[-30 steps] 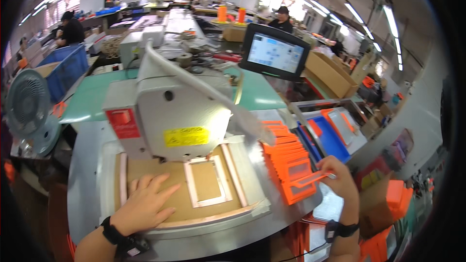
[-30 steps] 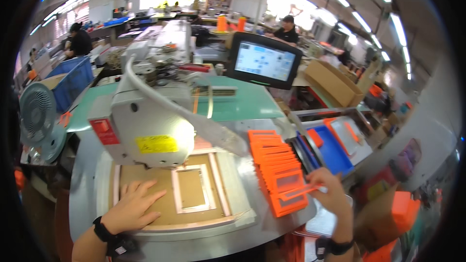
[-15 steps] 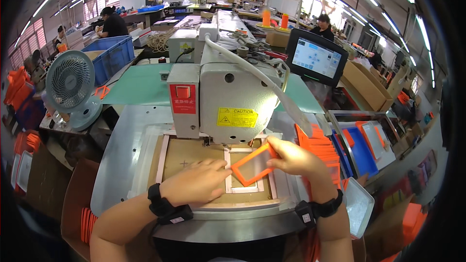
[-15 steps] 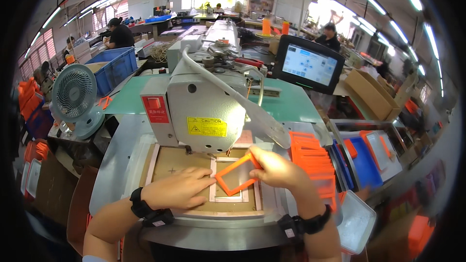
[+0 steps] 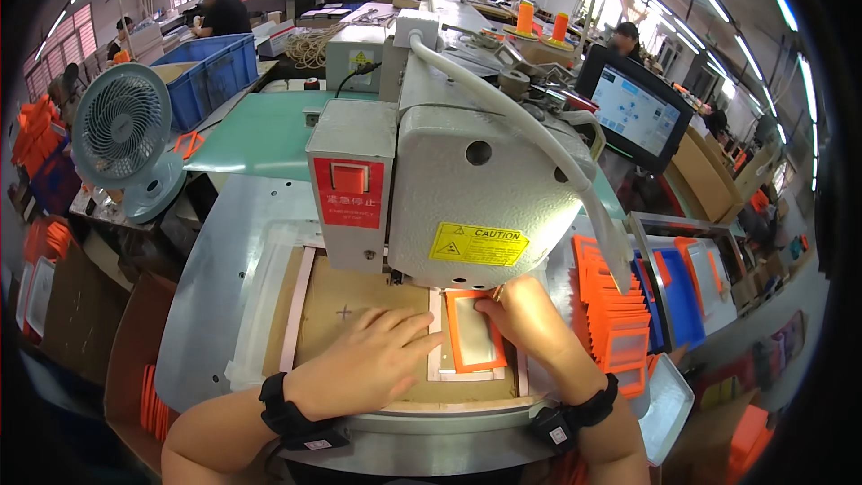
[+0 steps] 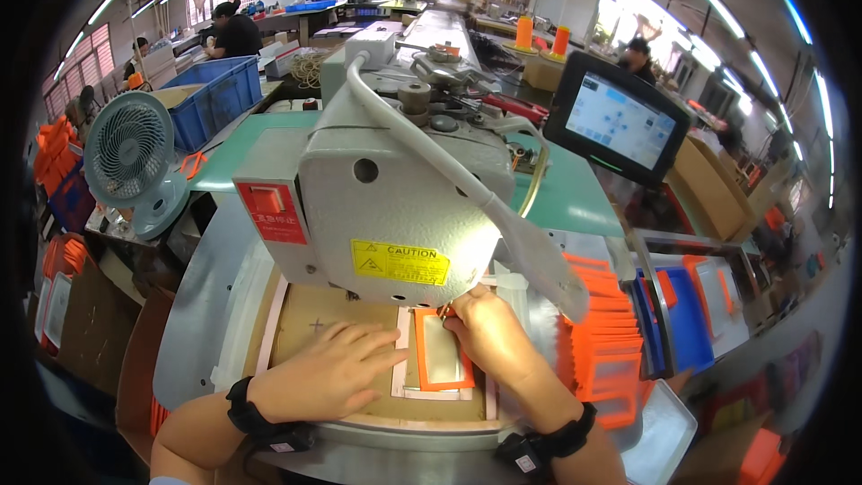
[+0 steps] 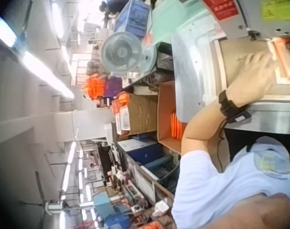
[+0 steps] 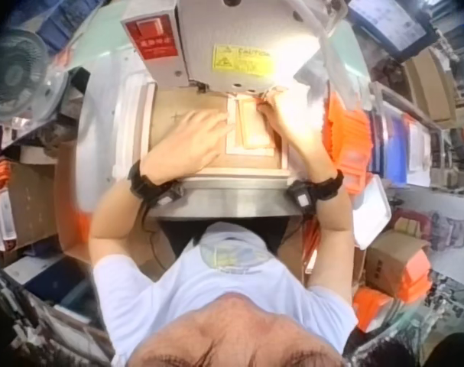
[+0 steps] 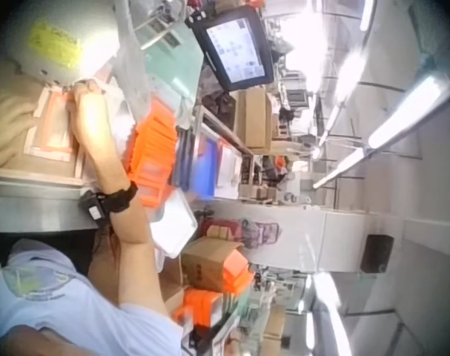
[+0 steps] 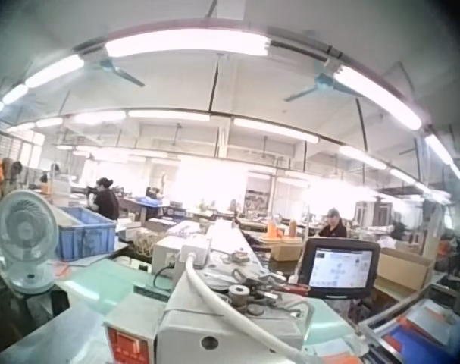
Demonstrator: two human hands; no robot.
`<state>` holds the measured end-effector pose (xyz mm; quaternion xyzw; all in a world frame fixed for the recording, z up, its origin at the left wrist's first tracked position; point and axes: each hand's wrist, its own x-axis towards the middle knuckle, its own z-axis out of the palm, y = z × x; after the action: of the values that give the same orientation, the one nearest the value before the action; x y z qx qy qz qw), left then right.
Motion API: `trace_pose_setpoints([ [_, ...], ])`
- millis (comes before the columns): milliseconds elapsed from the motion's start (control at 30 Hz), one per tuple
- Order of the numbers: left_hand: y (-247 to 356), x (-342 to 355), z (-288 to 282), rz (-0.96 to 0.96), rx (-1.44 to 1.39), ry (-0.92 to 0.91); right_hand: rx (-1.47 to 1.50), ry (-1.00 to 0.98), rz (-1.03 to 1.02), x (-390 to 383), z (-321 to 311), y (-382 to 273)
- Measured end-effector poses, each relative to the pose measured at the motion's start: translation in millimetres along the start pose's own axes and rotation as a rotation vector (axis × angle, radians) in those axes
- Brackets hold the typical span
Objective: Operator is using an automated industrial sewing or heat-pressing machine to assemble orange medical or emergency kit components.
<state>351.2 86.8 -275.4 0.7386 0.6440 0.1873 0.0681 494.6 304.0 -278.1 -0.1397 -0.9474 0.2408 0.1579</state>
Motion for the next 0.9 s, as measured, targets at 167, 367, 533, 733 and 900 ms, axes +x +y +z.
trace_pose_setpoints([
  [167,1,2,-2,0.003,0.008,-0.018,0.088,0.127,0.063,2,7,-6],
  [367,2,5,-5,0.003,0.023,-0.039,-0.09,0.089,0.029,-5,26,8],
  [533,3,13,-2,0.007,0.112,0.05,-0.201,0.104,-0.166,-4,24,7],
  [733,-2,27,1,-0.051,0.179,-0.091,-0.307,0.037,-0.218,-6,9,-9],
  [900,-2,32,4,-0.043,0.117,0.056,-0.289,0.024,-0.129,-9,0,1],
])
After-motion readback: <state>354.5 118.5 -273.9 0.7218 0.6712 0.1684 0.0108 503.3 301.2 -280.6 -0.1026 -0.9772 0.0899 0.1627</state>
